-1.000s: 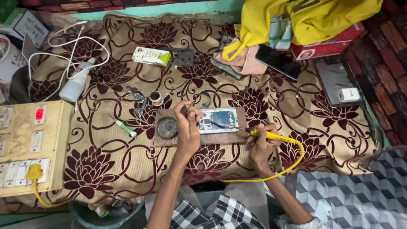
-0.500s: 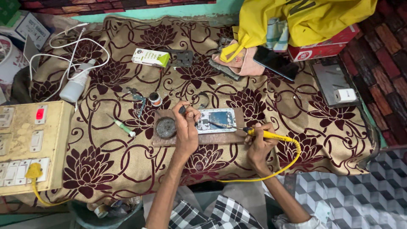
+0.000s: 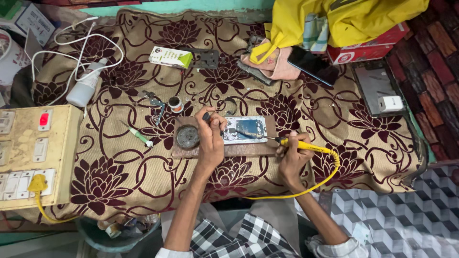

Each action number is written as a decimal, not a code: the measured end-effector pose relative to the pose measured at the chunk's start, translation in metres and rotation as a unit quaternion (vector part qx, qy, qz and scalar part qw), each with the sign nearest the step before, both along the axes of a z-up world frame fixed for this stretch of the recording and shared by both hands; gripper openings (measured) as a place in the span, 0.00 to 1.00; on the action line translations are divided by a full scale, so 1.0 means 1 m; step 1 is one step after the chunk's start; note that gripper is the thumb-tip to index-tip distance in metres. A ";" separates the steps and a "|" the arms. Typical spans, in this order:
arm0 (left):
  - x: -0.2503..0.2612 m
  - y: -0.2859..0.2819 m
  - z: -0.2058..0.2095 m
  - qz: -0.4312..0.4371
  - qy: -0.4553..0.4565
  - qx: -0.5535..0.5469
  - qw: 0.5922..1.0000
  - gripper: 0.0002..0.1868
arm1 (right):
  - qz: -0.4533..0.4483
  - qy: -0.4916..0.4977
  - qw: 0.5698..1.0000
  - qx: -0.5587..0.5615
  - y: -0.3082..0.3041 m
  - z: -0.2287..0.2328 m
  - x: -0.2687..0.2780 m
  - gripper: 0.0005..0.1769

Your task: The person uses a soldering iron and tweezers to work on a small electronic component mounted on a wooden board. They repeatedly apply heat and adjust the component while seated at a cluttered workbench.

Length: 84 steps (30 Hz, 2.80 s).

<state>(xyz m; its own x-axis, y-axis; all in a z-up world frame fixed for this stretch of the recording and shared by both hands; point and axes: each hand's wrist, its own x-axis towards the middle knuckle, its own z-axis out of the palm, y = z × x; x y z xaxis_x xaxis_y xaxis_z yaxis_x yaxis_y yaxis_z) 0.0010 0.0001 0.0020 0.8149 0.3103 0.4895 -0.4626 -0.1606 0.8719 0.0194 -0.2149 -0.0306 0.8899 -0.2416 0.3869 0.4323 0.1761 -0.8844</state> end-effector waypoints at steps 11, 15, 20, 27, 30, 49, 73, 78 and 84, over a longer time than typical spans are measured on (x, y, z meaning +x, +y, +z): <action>-0.008 -0.002 0.012 0.003 -0.012 -0.013 1.000 0.19 | -0.010 0.056 0.998 0.019 0.003 0.007 -0.010 0.14; -0.006 -0.003 0.018 0.029 0.000 0.005 1.000 0.22 | -0.028 0.035 0.999 -0.026 0.003 0.005 -0.011 0.13; -0.008 -0.002 0.008 -0.010 -0.017 -0.036 0.999 0.19 | -0.011 0.047 0.999 0.010 0.000 -0.008 -0.013 0.12; -0.005 -0.001 0.005 -0.001 -0.010 -0.008 1.000 0.17 | -0.002 0.002 1.000 0.007 0.001 -0.011 -0.009 0.11; -0.005 -0.001 0.004 -0.006 -0.009 0.001 1.000 0.17 | 0.007 -0.033 0.999 -0.025 0.001 -0.009 -0.008 0.11; -0.001 -0.001 0.002 -0.012 -0.023 -0.019 0.999 0.15 | -0.012 0.044 0.999 0.027 -0.002 -0.010 -0.005 0.13; 0.001 0.002 -0.004 -0.006 0.002 0.002 1.000 0.13 | 0.004 0.068 0.998 -0.006 0.001 0.003 -0.009 0.16; 0.000 0.002 0.002 -0.005 -0.002 0.005 1.000 0.14 | 0.023 0.051 0.998 -0.020 0.004 0.005 -0.008 0.16; -0.001 0.002 0.003 -0.013 0.005 -0.013 1.000 0.14 | 0.008 0.054 0.998 -0.026 0.005 0.001 -0.006 0.15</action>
<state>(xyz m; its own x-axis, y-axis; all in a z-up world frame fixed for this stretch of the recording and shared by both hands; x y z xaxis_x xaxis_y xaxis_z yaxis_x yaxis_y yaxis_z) 0.0005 0.0019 0.0050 0.8279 0.3005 0.4736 -0.4577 -0.1261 0.8801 0.0137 -0.2095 -0.0293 0.9309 -0.2095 0.2993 0.3307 0.1346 -0.9341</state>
